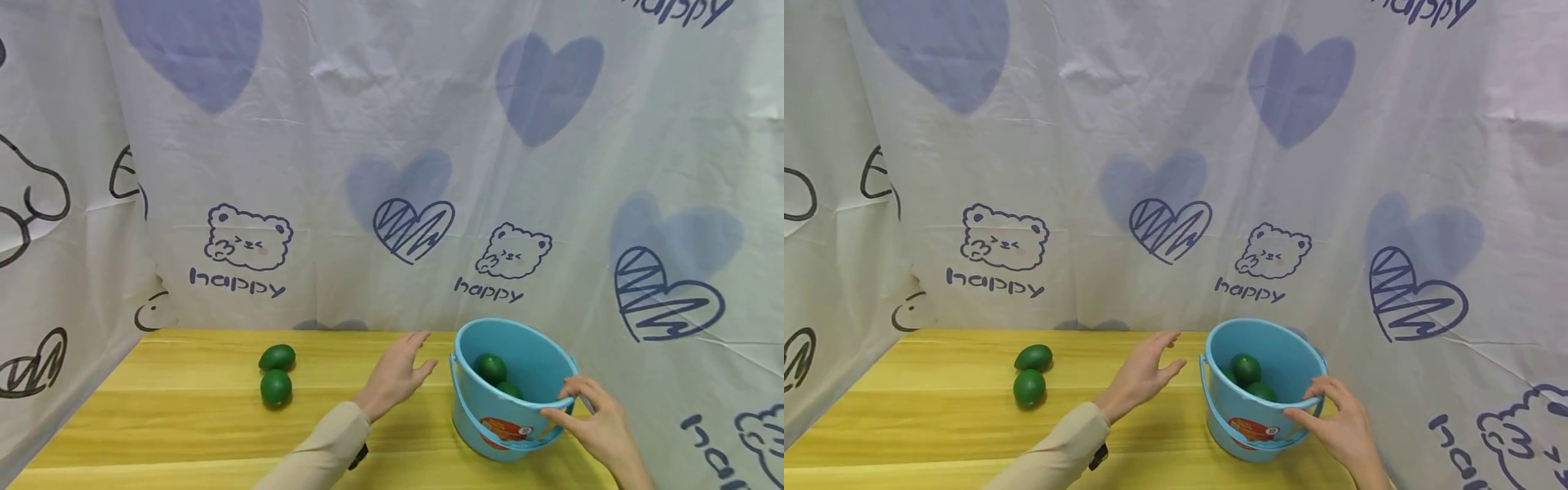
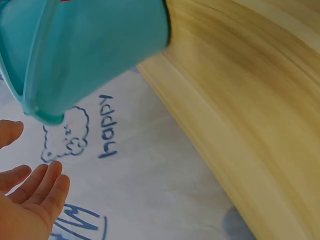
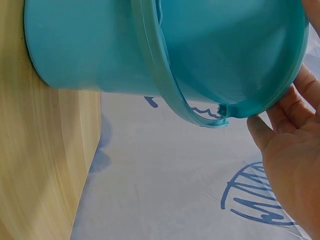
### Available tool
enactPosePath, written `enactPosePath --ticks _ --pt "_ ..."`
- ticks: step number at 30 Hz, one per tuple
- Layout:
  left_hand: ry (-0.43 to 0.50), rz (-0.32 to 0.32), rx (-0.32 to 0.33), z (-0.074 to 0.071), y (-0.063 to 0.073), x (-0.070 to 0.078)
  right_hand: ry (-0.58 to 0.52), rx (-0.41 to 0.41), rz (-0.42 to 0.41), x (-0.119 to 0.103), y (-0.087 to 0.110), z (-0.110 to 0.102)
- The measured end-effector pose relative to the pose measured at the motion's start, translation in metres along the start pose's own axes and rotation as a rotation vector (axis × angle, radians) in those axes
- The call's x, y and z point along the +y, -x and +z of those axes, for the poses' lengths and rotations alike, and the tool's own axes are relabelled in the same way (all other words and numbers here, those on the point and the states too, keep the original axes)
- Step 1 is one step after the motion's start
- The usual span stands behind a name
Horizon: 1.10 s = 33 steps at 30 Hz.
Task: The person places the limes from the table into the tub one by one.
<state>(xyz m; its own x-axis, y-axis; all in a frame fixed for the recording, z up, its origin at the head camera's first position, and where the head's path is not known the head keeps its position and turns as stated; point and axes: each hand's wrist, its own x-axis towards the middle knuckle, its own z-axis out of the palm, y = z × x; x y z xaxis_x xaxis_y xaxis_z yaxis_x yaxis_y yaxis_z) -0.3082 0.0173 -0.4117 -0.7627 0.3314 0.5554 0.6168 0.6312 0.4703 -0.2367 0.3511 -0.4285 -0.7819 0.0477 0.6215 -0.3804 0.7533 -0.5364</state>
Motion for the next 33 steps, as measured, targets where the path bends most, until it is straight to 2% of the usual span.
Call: enactPosePath --ticks 9,16,23,33 --pt "0.04 -0.032 0.01 -0.012 0.021 -0.032 -0.035 0.016 -0.034 0.001 0.001 0.001" --pt "0.082 -0.065 0.069 -0.023 0.036 -0.061 -0.088 0.024 -0.077 0.004 0.0 0.001" --pt "0.066 -0.078 0.062 -0.035 0.047 -0.078 -0.075 0.033 -0.068 0.006 0.001 0.001" --pt "-0.02 -0.19 0.063 -0.059 0.067 -0.11 -0.031 0.022 -0.033 0.003 -0.001 0.0"
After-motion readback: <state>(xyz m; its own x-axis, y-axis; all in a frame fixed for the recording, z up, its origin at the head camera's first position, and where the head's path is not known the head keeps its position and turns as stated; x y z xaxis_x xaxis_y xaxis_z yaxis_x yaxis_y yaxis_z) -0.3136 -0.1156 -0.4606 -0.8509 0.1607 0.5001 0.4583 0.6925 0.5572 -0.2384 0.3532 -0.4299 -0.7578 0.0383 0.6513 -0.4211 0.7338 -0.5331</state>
